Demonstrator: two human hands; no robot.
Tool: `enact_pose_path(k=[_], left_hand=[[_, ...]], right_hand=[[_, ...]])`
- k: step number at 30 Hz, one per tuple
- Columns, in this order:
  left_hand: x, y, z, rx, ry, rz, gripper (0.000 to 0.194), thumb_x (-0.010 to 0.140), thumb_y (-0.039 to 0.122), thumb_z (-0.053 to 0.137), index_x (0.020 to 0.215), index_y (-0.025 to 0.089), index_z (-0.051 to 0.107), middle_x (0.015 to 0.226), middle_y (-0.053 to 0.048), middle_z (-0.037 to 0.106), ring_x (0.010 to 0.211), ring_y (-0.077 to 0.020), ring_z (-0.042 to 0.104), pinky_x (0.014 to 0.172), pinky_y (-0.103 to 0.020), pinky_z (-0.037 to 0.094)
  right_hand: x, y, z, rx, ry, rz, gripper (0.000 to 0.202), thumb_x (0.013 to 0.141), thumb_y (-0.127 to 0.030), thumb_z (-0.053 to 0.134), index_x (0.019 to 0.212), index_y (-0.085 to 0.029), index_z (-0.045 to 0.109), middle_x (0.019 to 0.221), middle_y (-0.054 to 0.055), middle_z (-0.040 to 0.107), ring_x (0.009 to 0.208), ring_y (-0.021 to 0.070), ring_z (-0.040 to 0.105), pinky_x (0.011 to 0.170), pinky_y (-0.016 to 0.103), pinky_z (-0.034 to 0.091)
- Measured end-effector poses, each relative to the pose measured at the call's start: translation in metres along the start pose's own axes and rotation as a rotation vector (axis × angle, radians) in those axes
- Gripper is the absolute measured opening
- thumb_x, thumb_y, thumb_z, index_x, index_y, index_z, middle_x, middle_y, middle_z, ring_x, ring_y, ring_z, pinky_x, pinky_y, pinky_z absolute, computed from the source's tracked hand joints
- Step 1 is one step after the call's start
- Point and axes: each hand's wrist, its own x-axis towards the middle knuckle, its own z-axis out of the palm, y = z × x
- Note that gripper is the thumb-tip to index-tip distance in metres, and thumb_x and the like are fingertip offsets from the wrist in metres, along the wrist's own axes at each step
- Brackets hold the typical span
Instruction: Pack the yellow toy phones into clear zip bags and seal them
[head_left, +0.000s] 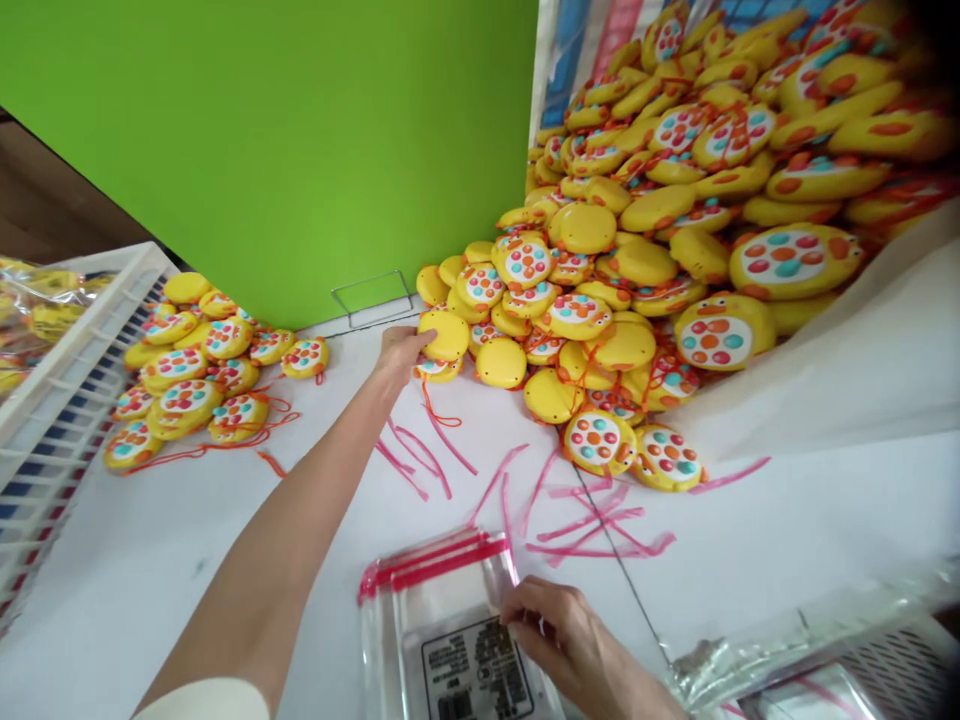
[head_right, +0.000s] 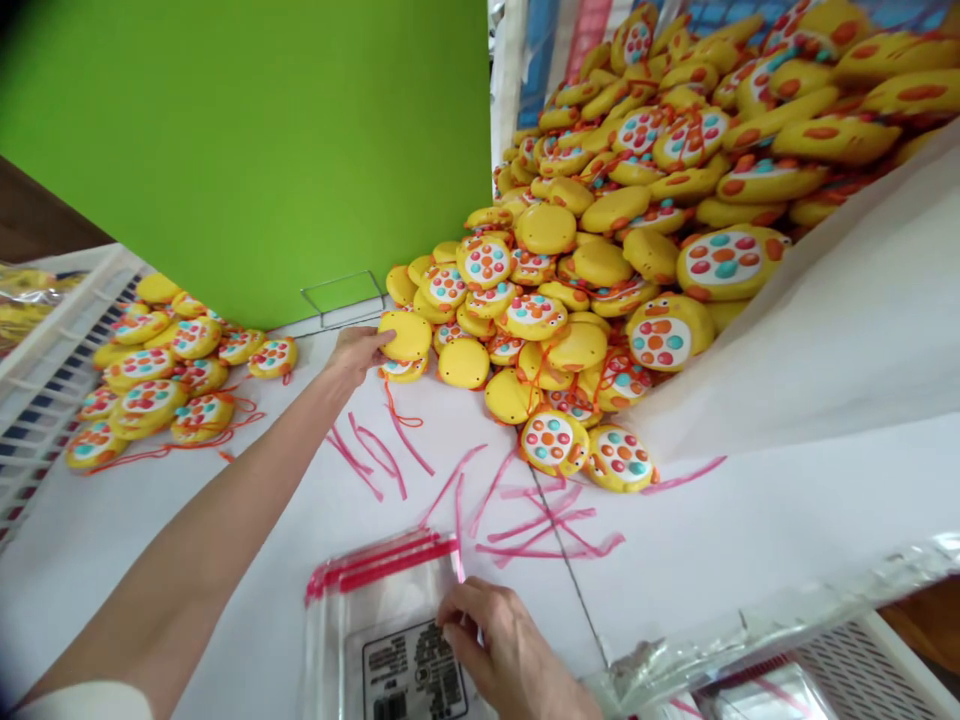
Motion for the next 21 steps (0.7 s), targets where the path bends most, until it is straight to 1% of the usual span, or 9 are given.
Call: enact_pose_path(k=[3,6,9,10,12,14,16,19,21], left_hand=[[-0.042,-0.01,-0.023,-0.121,-0.115,0.104,0.041,0.059,0.033,0.075,0.092,0.014,0.063,0.091,-0.006,0.067,0.079,-0.0172,0.063,0.067,-0.028,0.05],[-0.096,-0.034,-0.046,-0.236,-0.222,0.167,0.043,0.06,0.03,0.077,0.098,0.018,0.062,0.096,-0.003,0.066,0.083,-0.0163,0.062,0.07,-0.027,0.051],[-0.148,-0.061,-0.061,-0.305,-0.287,0.158,0.038,0.064,0.023,0.078,0.099,0.021,0.062,0.096,-0.001,0.066,0.088,-0.0154,0.061,0.075,-0.025,0.05],[-0.164,-0.069,-0.064,-0.3,-0.296,0.144,0.037,0.065,0.022,0.077,0.098,0.021,0.062,0.096,0.0,0.066,0.089,-0.0151,0.061,0.077,-0.024,0.049],[-0.19,-0.082,-0.068,-0.268,-0.314,0.127,0.033,0.068,0.021,0.076,0.098,0.023,0.061,0.096,0.0,0.066,0.09,-0.0143,0.06,0.078,-0.022,0.049],[-0.211,-0.09,-0.071,-0.223,-0.342,0.115,0.029,0.071,0.021,0.074,0.097,0.023,0.061,0.094,0.001,0.066,0.089,-0.0135,0.061,0.078,-0.021,0.048],[-0.227,-0.094,-0.072,-0.195,-0.369,0.101,0.028,0.073,0.022,0.073,0.097,0.023,0.06,0.093,0.001,0.065,0.088,-0.0138,0.061,0.076,-0.021,0.048],[-0.246,-0.097,-0.071,-0.193,-0.398,0.084,0.027,0.075,0.024,0.07,0.099,0.023,0.058,0.095,0.0,0.063,0.09,-0.0144,0.06,0.078,-0.022,0.048],[-0.254,-0.099,-0.07,-0.21,-0.404,0.074,0.036,0.074,0.024,0.071,0.106,0.025,0.054,0.103,-0.001,0.062,0.096,-0.0159,0.06,0.082,-0.024,0.048]], right_hand=[[0.004,-0.004,-0.004,0.06,0.051,-0.029,0.013,0.087,-0.018,0.05,0.086,-0.019,0.062,0.076,-0.001,0.062,0.068,0.0115,0.054,0.065,0.021,0.04],[0.013,-0.01,-0.012,0.174,0.161,-0.057,0.013,0.089,-0.022,0.05,0.086,-0.019,0.063,0.074,0.0,0.063,0.066,0.0119,0.055,0.062,0.021,0.042],[0.022,-0.018,-0.019,0.239,0.34,-0.094,0.013,0.088,-0.028,0.054,0.094,-0.02,0.062,0.087,0.002,0.064,0.075,0.0137,0.057,0.066,0.023,0.046],[0.025,-0.021,-0.02,0.253,0.393,-0.123,0.017,0.087,-0.03,0.056,0.101,-0.021,0.06,0.094,0.004,0.063,0.081,0.0149,0.058,0.067,0.024,0.048],[0.029,-0.028,-0.019,0.281,0.459,-0.208,0.033,0.084,-0.033,0.062,0.115,-0.024,0.055,0.11,0.006,0.058,0.095,0.0173,0.056,0.07,0.024,0.05],[0.031,-0.035,-0.015,0.293,0.451,-0.294,0.044,0.082,-0.033,0.065,0.123,-0.027,0.049,0.121,0.006,0.053,0.107,0.0186,0.053,0.073,0.025,0.052],[0.032,-0.04,-0.009,0.254,0.41,-0.344,0.044,0.082,-0.031,0.065,0.123,-0.027,0.049,0.123,0.006,0.053,0.108,0.0185,0.053,0.077,0.026,0.052],[0.028,-0.043,0.003,0.15,0.347,-0.353,0.037,0.085,-0.028,0.061,0.12,-0.024,0.049,0.113,0.005,0.059,0.097,0.0167,0.058,0.081,0.028,0.05],[0.025,-0.043,0.009,0.112,0.337,-0.344,0.033,0.087,-0.026,0.057,0.119,-0.023,0.049,0.108,0.005,0.062,0.09,0.0157,0.06,0.081,0.029,0.05]])
